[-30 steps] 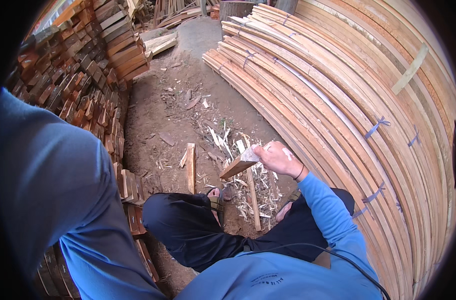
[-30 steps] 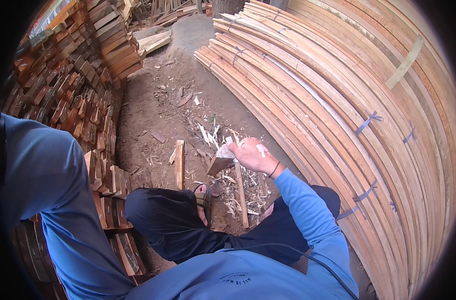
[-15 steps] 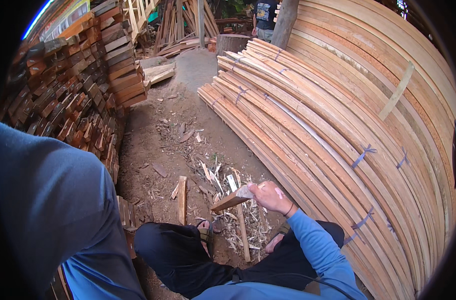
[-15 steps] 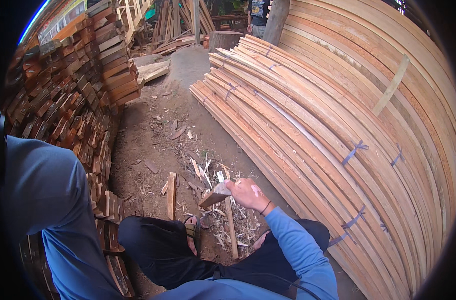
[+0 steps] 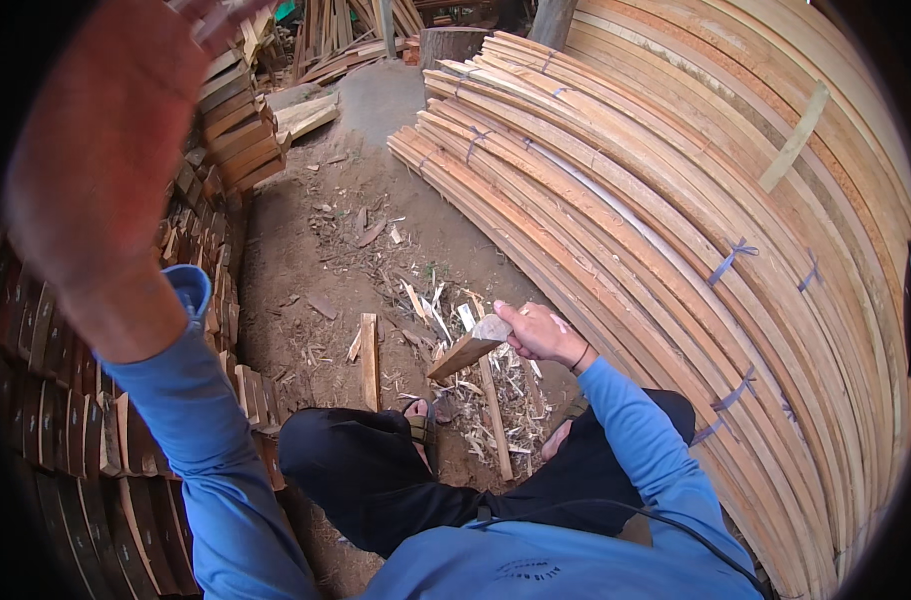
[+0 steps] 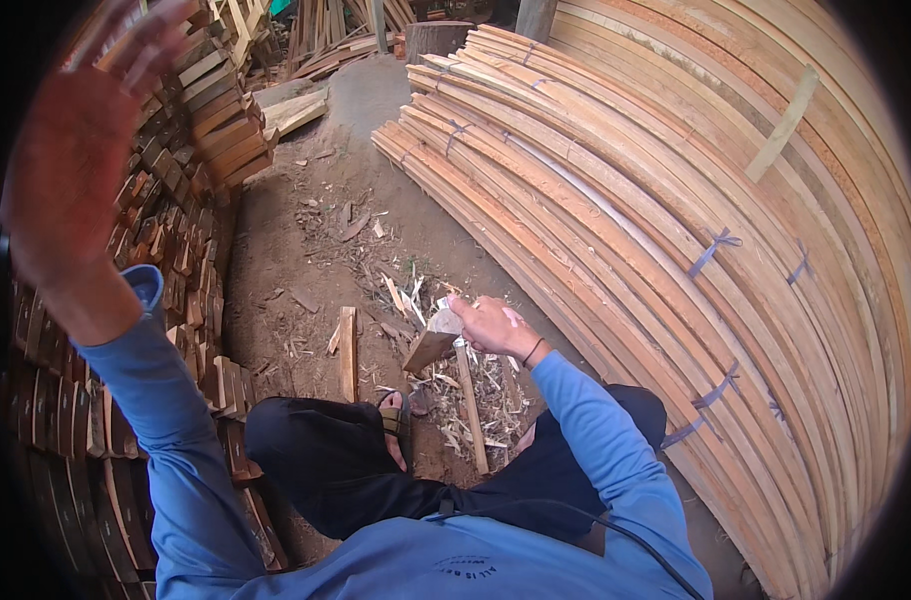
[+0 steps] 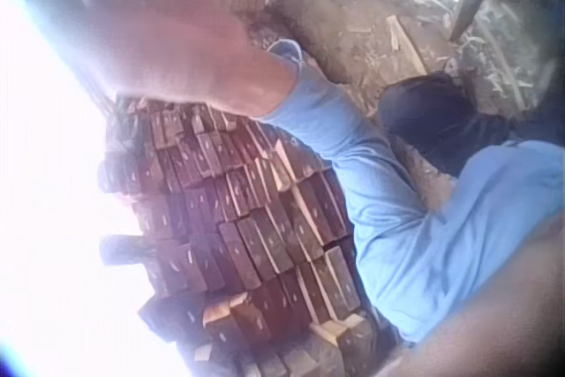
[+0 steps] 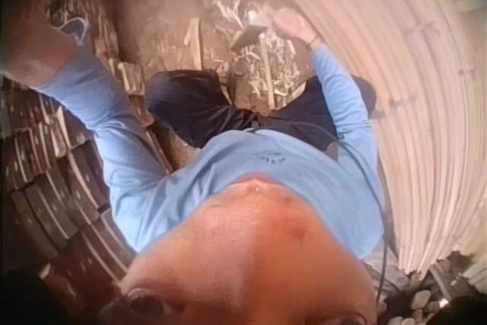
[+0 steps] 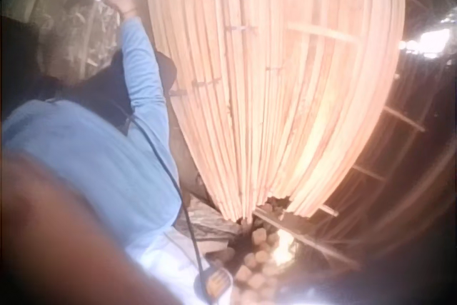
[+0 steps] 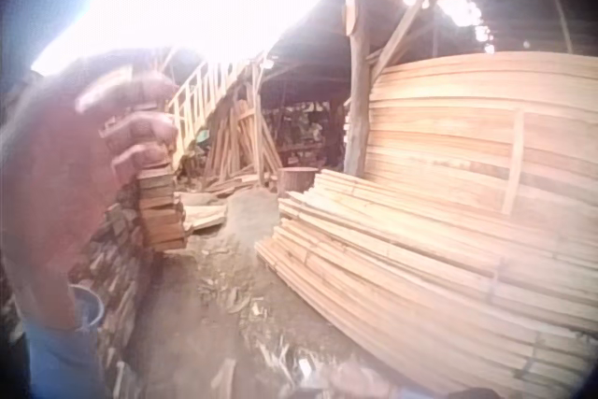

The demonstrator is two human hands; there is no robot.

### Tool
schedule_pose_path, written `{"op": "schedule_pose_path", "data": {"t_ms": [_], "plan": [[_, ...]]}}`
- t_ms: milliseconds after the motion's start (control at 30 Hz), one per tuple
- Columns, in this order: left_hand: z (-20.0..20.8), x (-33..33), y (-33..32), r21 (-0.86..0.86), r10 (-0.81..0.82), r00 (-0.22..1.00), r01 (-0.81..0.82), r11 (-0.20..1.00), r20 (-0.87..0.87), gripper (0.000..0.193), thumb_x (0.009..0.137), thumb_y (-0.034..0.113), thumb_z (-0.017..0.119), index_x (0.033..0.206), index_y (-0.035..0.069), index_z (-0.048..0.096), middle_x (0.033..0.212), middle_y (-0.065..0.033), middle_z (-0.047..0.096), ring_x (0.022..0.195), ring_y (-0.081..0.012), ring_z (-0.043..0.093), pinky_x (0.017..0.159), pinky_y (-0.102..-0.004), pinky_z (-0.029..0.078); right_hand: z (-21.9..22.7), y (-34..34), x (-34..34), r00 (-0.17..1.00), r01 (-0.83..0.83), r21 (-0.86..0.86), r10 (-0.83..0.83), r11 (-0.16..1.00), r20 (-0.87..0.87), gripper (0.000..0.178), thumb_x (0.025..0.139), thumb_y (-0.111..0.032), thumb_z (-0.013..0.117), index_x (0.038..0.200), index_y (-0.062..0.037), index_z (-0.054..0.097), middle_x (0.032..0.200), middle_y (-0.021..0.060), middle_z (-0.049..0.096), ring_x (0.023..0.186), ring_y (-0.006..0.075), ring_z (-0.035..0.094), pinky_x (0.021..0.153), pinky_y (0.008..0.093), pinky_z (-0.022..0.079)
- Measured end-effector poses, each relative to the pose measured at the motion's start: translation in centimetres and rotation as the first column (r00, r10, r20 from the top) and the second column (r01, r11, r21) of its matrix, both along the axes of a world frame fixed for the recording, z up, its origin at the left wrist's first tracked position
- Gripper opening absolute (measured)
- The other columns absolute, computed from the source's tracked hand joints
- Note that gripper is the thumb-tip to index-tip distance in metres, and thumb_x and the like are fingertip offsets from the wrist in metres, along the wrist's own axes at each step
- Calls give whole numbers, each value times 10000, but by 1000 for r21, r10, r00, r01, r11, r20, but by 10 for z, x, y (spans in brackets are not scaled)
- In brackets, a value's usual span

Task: The person shaves thin layers off a piece of wood using a drawknife while sitting on the ground.

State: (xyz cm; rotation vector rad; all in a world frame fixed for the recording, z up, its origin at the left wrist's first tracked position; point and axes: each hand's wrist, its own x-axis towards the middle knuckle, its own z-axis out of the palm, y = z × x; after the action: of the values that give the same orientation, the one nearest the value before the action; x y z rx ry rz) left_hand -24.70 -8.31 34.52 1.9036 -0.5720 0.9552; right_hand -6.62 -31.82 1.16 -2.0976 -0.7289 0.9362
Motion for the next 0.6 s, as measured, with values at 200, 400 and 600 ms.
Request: {"op": "schedule_pose_path", "data": {"t_ms": [200, 400, 600], "plan": [[-249, 49, 37, 584, 360, 538, 332, 740, -762, 925, 824, 400, 846, 1512, -5, 377, 1399, -273, 554, 1351, -409, 513, 1154, -462, 414, 6, 20, 4, 984, 66, -1, -65, 998, -168, 726, 1016, -654, 437, 618, -58, 557, 527, 42, 521, 451, 147, 511, 420, 322, 418], [-360, 91, -10, 200, -25, 572, 327, 924, -820, 835, 767, 358, 894, 1426, 48, 485, 1299, -232, 642, 1222, -364, 628, 1042, -437, 488, 3, 20, 18, 995, 35, -2, -35, 999, -88, 695, 1026, -656, 423, 596, -115, 496, 532, 5, 469, 460, 119, 429, 431, 294, 354], [-378, 102, -27, 39, -78, 522, 210, 977, -849, 576, 779, 276, 889, 1241, 52, 626, 1104, -177, 744, 1099, -354, 701, 960, -432, 524, -8, 16, 27, 974, -78, 4, 76, 997, 212, 681, 1055, -565, 443, 587, -81, 550, 528, 22, 507, 485, 124, 480, 475, 299, 388]]}}
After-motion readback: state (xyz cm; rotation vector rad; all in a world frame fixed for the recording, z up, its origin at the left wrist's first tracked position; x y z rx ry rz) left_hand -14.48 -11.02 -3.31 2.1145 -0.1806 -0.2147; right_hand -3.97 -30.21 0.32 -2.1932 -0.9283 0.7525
